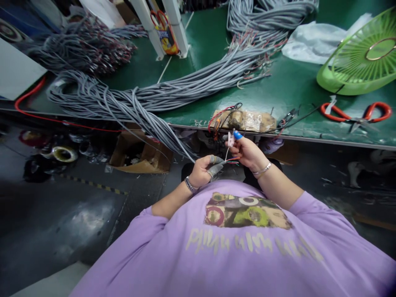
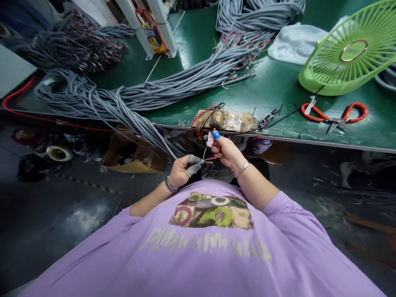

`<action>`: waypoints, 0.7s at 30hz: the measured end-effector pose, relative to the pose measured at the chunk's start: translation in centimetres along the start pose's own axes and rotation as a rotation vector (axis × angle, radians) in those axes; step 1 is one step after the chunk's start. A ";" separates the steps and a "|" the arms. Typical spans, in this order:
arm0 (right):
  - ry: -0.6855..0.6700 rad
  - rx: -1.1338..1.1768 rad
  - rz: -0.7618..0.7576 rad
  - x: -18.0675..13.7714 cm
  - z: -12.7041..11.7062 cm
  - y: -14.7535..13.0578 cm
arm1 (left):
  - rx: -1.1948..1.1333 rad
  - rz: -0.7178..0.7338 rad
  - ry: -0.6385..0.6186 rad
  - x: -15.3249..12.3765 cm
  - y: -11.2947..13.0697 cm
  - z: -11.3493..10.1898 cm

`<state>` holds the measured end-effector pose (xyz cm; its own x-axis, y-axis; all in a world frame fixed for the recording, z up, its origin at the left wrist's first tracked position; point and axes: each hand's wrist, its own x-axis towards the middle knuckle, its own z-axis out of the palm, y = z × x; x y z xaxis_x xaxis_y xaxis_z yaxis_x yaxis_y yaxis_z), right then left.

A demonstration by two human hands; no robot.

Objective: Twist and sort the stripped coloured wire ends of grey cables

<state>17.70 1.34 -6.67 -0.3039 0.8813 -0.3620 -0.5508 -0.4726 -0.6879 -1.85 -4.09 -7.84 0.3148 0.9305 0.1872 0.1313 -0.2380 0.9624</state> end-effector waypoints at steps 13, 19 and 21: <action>0.107 0.011 -0.030 0.7 0.6 0.1 | -0.119 -0.070 0.073 3.0 -1.1 1.8; 0.087 0.063 -0.031 0.9 0.5 0.7 | -0.124 -0.067 0.034 2.8 -1.4 1.9; 0.089 0.090 -0.019 0.8 0.3 1.0 | -0.100 -0.066 0.023 2.2 -1.2 1.7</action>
<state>16.65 1.53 -7.48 -0.2249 0.8856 -0.4063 -0.6243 -0.4512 -0.6378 0.26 -2.21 -8.93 0.2872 0.9495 0.1263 0.0558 -0.1482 0.9874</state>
